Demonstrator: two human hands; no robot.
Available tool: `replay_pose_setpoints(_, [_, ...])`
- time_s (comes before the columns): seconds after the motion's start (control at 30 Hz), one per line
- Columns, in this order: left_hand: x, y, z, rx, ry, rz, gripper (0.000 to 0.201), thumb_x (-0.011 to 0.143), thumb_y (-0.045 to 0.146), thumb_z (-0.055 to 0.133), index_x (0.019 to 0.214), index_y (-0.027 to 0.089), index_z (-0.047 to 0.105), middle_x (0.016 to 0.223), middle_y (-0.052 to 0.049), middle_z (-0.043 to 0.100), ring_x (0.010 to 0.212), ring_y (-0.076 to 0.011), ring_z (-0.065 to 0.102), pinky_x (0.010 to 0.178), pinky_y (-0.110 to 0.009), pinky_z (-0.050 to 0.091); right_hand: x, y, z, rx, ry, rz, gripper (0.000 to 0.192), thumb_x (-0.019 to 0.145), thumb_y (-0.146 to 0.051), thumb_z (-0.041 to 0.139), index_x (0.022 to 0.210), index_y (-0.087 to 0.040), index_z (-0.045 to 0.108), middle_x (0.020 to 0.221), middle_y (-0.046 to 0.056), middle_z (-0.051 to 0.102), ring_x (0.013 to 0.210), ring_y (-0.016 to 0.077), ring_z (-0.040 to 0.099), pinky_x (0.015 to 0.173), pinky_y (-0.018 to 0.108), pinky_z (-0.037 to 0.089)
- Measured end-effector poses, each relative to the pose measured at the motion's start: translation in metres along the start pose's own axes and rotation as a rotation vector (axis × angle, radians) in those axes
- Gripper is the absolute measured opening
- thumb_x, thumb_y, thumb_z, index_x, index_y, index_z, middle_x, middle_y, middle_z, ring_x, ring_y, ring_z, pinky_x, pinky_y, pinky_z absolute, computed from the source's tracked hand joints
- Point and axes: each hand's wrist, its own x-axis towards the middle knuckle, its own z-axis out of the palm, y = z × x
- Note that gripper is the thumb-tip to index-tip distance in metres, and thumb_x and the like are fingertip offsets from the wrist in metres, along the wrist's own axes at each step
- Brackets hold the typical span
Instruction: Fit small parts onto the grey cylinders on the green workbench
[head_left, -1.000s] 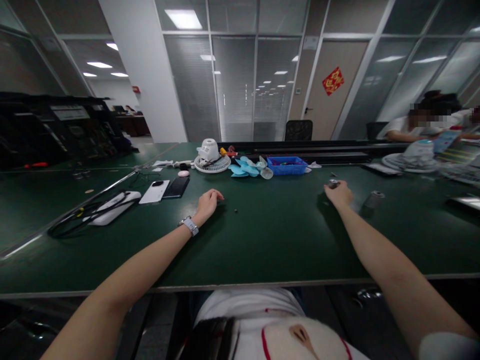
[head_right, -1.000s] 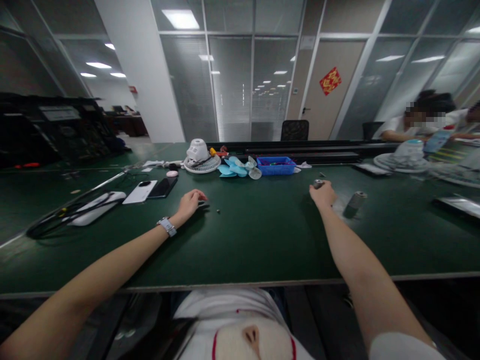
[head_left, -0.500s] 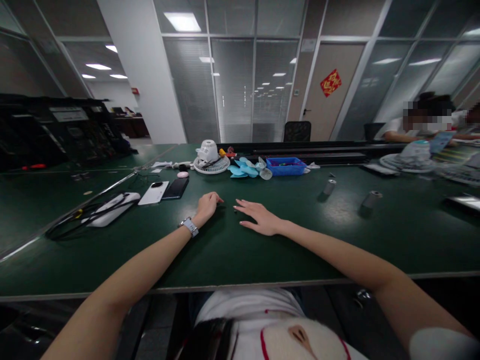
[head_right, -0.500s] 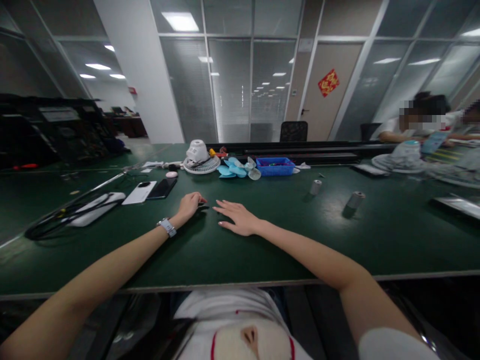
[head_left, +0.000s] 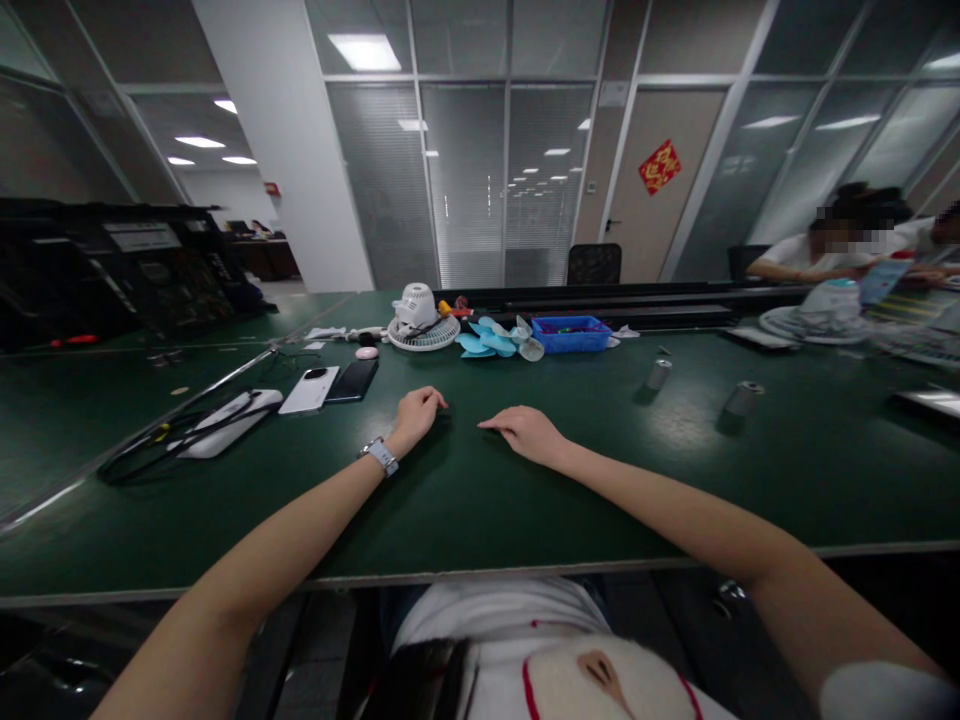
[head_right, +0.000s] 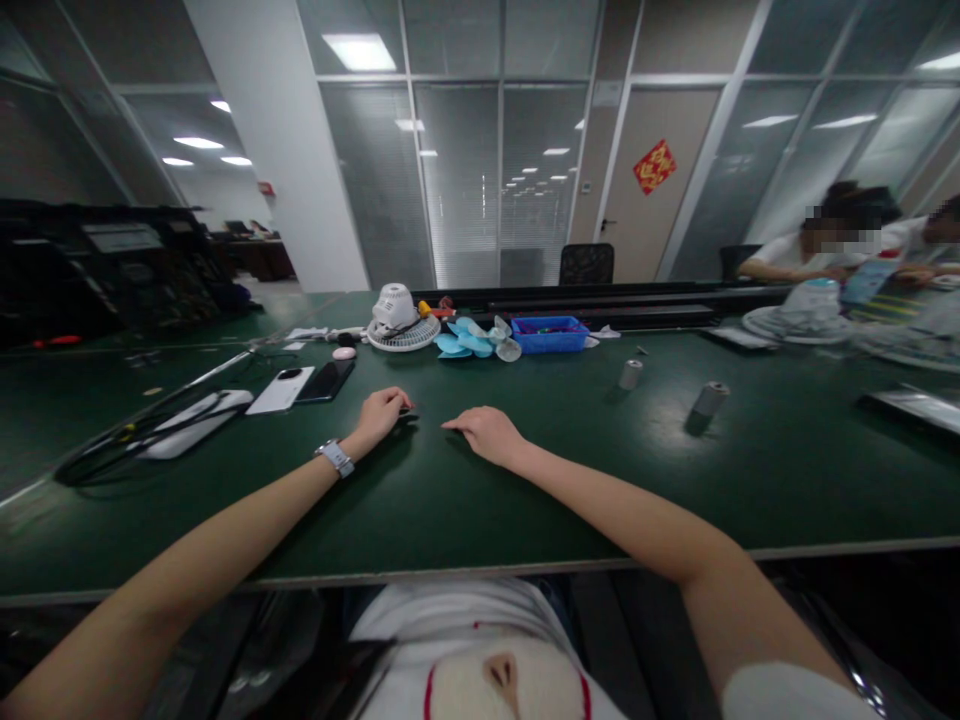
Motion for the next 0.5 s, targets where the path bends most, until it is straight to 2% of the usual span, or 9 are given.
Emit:
replay_pose_setpoints(0.13, [0.0, 0.0, 0.0, 0.042, -0.004, 0.012, 0.026, 0.078, 0.024, 0.043, 0.066, 0.022, 0.066, 0.078, -0.003, 0.073, 0.077, -0.0201, 0.064, 0.07, -0.028, 0.045, -0.007, 0.029, -0.01, -0.053, 0.063, 0.053, 0.039, 0.091, -0.009, 0.049, 0.122, -0.023, 0.069, 0.112, 0.004, 0.072, 0.102, 0.0196, 0.067, 0.093, 0.037, 0.051])
replay_pose_setpoints(0.23, [0.0, 0.001, 0.0, 0.09, -0.011, -0.006, 0.027, 0.079, 0.023, 0.043, 0.069, 0.02, 0.068, 0.078, -0.003, 0.072, 0.078, -0.0198, 0.064, 0.07, -0.028, 0.044, -0.014, 0.065, -0.034, -0.215, 0.149, 0.12, 0.041, 0.09, -0.007, 0.048, 0.121, -0.021, 0.069, 0.113, 0.006, 0.072, 0.101, 0.0213, 0.067, 0.092, 0.037, 0.051])
replay_pose_setpoints(0.3, [0.0, 0.002, 0.0, 0.101, -0.016, -0.009, 0.027, 0.079, 0.022, 0.043, 0.07, 0.02, 0.068, 0.079, -0.003, 0.072, 0.079, -0.0196, 0.064, 0.07, -0.028, 0.043, -0.025, 0.096, -0.057, -0.365, 0.251, 0.223, 0.041, 0.09, -0.007, 0.046, 0.12, -0.02, 0.07, 0.112, 0.008, 0.072, 0.099, 0.0234, 0.067, 0.089, 0.037, 0.051])
replay_pose_setpoints(0.4, [0.0, 0.001, 0.001, 0.096, -0.021, -0.007, 0.027, 0.08, 0.023, 0.043, 0.071, 0.02, 0.068, 0.079, -0.003, 0.072, 0.078, -0.0192, 0.064, 0.069, -0.028, 0.043, -0.053, 0.142, -0.097, -0.549, 0.417, 0.457, 0.039, 0.09, -0.011, 0.044, 0.116, -0.018, 0.072, 0.108, 0.01, 0.073, 0.095, 0.0263, 0.067, 0.085, 0.037, 0.05])
replay_pose_setpoints(0.5, [0.0, 0.0, 0.001, 0.083, -0.022, -0.001, 0.027, 0.08, 0.023, 0.043, 0.071, 0.02, 0.068, 0.079, -0.003, 0.072, 0.077, -0.0191, 0.064, 0.069, -0.028, 0.043, -0.087, 0.178, -0.128, -0.639, 0.553, 0.663, 0.039, 0.088, -0.013, 0.043, 0.113, -0.016, 0.072, 0.105, 0.013, 0.072, 0.094, 0.0278, 0.065, 0.082, 0.037, 0.048])
